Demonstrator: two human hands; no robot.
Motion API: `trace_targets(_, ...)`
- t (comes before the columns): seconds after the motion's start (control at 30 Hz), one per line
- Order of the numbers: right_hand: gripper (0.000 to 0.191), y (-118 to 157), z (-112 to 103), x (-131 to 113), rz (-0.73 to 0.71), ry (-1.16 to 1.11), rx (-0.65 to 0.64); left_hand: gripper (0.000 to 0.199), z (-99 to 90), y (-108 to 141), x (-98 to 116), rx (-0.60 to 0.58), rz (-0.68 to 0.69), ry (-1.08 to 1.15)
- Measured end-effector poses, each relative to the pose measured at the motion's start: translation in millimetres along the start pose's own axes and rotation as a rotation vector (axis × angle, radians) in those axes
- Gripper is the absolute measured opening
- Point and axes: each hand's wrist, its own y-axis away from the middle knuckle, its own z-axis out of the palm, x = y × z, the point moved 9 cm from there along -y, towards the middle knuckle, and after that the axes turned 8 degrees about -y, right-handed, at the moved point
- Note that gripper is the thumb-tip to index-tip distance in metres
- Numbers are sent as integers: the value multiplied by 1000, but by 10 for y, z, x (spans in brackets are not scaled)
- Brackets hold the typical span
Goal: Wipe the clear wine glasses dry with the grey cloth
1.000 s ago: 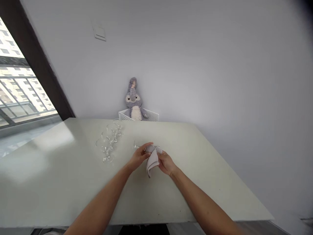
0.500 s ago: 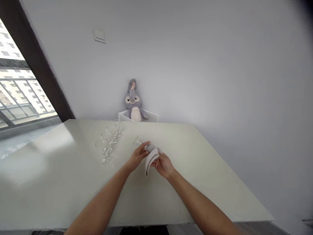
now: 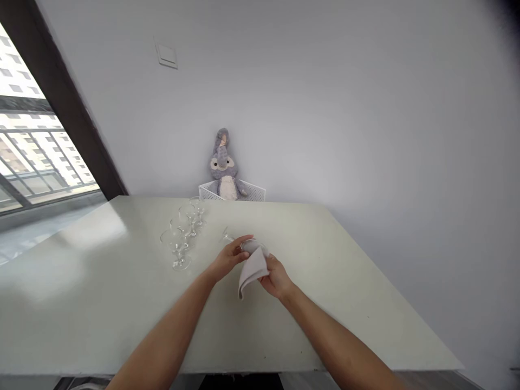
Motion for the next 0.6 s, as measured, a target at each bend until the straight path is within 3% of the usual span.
trace_targets(0.1, 22, 11, 20, 73, -34, 307, -41, 49, -104, -37, -154, 90, -69, -136)
trace_targets(0.17, 22, 0, 4, 133, -8, 388, -44, 48, -118, -56, -243, 102, -105, -208)
trace_targets(0.27, 27, -27, -59, 134, 54, 125, 20, 48, -59, -60, -256, 51, -101, -193)
trace_targets(0.33, 27, -33, -74, 93, 73, -99, 63, 54, -24, -52, -170, 27, -40, -112)
trace_targets(0.4, 25, -24, -60, 51, 62, -181, 79, 59, -20, -44, -87, 28, 16, -43)
trace_targets(0.6, 27, 14, 10, 111, -9, 222, 60, 46, -117, -64, -244, 120, -97, -215)
